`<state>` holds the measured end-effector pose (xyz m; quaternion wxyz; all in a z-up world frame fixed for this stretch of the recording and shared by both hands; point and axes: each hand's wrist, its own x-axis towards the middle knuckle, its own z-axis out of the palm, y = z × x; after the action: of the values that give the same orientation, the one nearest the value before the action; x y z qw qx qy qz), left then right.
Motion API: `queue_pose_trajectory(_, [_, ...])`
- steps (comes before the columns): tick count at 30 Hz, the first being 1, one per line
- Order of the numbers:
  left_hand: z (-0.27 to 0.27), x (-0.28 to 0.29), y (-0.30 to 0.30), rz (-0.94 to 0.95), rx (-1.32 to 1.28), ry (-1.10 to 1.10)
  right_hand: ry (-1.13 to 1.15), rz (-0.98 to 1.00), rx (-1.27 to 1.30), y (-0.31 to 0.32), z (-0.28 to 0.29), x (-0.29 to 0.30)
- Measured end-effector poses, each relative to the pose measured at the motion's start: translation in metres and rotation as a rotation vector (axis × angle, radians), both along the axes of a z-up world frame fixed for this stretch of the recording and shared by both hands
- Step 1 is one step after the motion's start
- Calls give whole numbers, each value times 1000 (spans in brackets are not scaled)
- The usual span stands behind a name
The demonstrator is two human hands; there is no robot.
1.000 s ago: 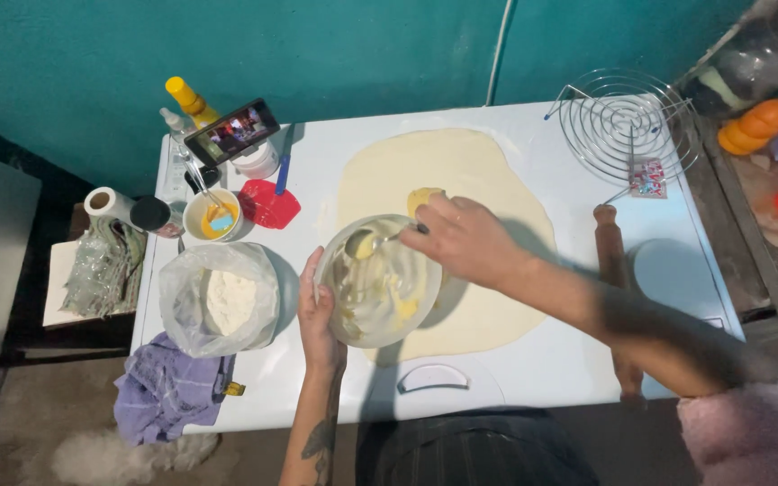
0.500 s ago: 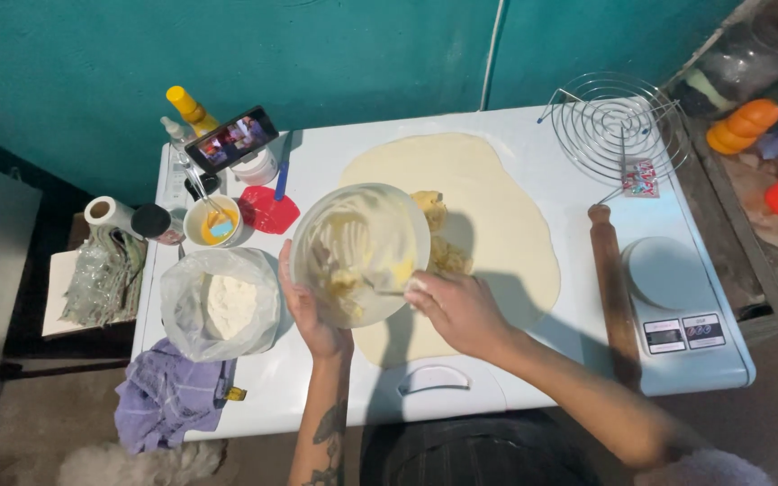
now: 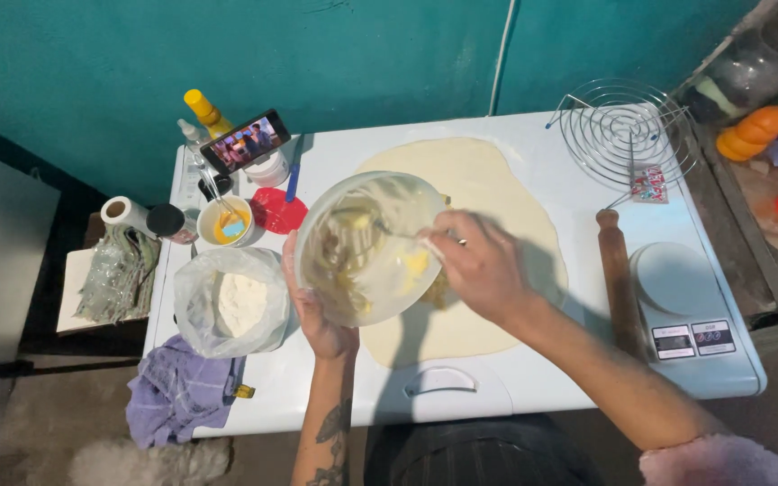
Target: The recorder uses a spoon to scoop a yellow filling from a bowl and spread it evenly across a large flattened piece of dough on a white surface.
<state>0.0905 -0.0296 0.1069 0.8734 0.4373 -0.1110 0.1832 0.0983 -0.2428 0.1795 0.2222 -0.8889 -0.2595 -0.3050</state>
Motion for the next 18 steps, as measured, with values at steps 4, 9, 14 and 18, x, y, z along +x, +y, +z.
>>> queue_pose_trajectory(4, [2,7,2,8,-31,-6,15,146,-163,-7,-11,-9])
queue_pose_trajectory(9, [10,6,-5,-11,-35,-27,-2,4,-64,-11,-16,-1])
queue_pose_trajectory(14, [12,12,-7,21,-27,-23,82,1,32,-16,-10,-10])
queue_pose_trajectory(18, [14,11,-10,17,-14,-28,-23,23,-11,-20,-25,-6])
